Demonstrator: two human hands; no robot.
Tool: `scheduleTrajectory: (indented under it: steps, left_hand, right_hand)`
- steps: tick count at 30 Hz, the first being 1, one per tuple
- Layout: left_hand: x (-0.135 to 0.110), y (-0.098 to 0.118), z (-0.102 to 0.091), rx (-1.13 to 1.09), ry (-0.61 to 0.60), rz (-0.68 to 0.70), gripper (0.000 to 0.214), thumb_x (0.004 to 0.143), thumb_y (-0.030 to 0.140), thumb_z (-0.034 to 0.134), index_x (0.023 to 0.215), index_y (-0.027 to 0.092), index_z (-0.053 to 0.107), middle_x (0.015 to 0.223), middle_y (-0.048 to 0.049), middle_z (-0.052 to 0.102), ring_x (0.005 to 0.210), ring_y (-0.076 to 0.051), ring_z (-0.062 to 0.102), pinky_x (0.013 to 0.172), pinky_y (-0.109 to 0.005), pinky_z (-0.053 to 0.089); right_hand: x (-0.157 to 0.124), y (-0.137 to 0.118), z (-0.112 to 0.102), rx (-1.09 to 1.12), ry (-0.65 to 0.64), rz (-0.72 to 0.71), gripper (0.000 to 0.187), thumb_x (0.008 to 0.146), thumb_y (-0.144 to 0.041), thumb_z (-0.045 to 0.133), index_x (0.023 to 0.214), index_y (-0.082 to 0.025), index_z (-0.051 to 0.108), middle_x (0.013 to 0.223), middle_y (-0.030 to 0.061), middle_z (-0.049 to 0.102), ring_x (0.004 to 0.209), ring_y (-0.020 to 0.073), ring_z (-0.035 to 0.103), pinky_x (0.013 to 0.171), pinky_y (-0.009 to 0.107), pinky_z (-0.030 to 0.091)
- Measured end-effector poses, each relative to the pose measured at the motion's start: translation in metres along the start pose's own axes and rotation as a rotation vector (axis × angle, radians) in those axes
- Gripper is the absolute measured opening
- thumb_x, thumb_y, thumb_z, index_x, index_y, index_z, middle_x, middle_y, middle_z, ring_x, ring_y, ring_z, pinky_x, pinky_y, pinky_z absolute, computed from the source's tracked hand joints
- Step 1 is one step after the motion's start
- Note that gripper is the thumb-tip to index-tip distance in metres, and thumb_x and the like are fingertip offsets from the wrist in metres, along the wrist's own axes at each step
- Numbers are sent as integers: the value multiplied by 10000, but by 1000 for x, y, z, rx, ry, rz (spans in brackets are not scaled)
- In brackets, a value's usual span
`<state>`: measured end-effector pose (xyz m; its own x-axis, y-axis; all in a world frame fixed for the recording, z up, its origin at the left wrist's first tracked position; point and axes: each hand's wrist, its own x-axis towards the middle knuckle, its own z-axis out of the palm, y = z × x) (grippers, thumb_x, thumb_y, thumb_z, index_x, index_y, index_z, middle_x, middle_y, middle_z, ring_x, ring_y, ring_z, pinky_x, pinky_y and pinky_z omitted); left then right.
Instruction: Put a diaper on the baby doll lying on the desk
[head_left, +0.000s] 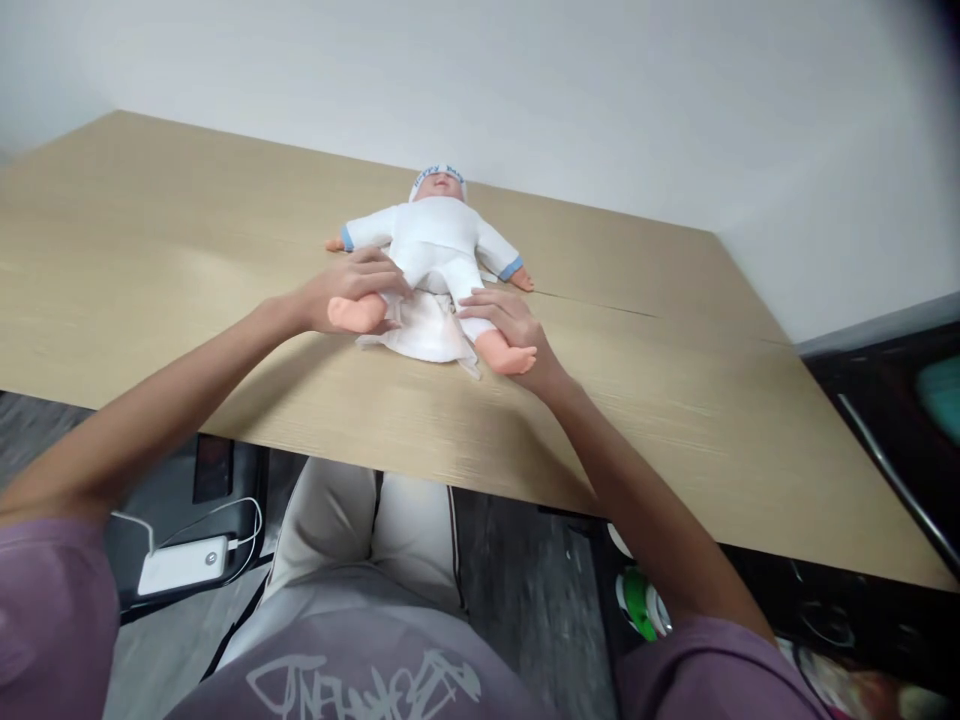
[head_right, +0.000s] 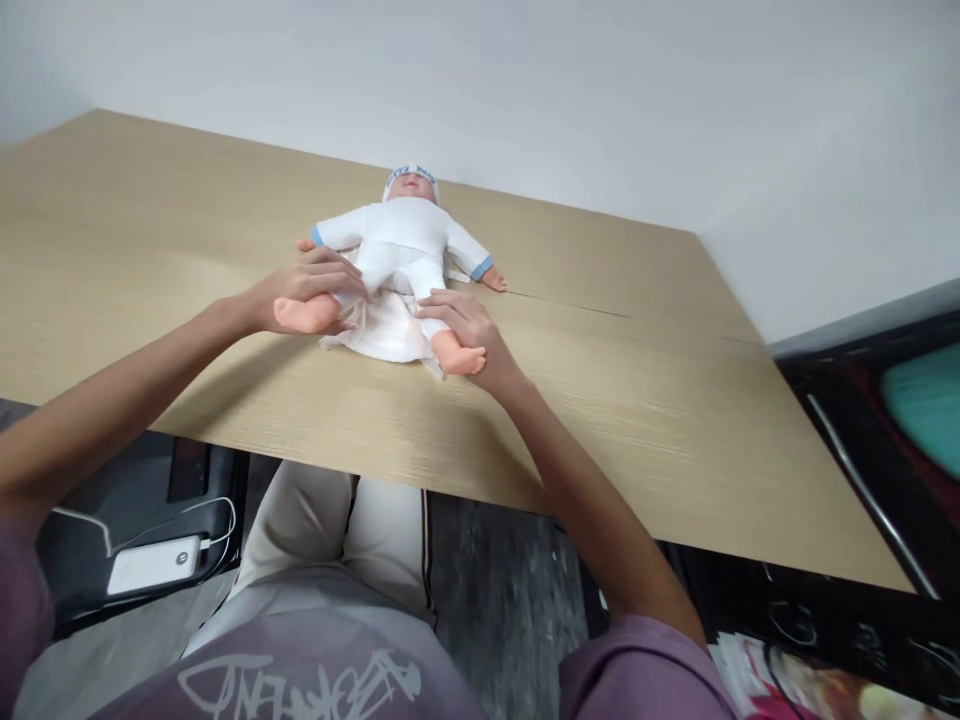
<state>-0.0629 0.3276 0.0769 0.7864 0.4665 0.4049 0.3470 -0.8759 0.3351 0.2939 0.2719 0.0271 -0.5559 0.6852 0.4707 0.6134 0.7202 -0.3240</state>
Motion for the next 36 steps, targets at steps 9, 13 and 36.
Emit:
scheduleTrajectory:
  steps: [9,13,36]
  left_hand:
    - [-47,-28,22,26,-193,20,738,822,174,596,1539,297,721,1648,-93,695,1607,-370,501,1336,-630,382]
    - [-47,-31,23,44,-223,36,804,772,146,616,1553,305,720,1671,-89,677,1596,-382,506,1328,-620,392]
    - [-33,21,69,240,-50,-236,193,994,230,604,1161,184,690,1315,-194,691,1239,-399,572,1154,-616,445]
  right_hand:
    - [-23,22,14,-91,-196,-61,455,1093,-142,470,1417,-278,758,1662,104,677,1670,321,518,1335,609,462]
    - [-21,22,7,-52,-220,-61,437,1114,-145,500,1415,-296,777,1647,81,696,1663,309,535,1345,620,484]
    - [-24,-40,49,-146,-40,281,405,1117,-192,527,1402,-238,812,1561,152,695,1594,338,556,1325,581,492]
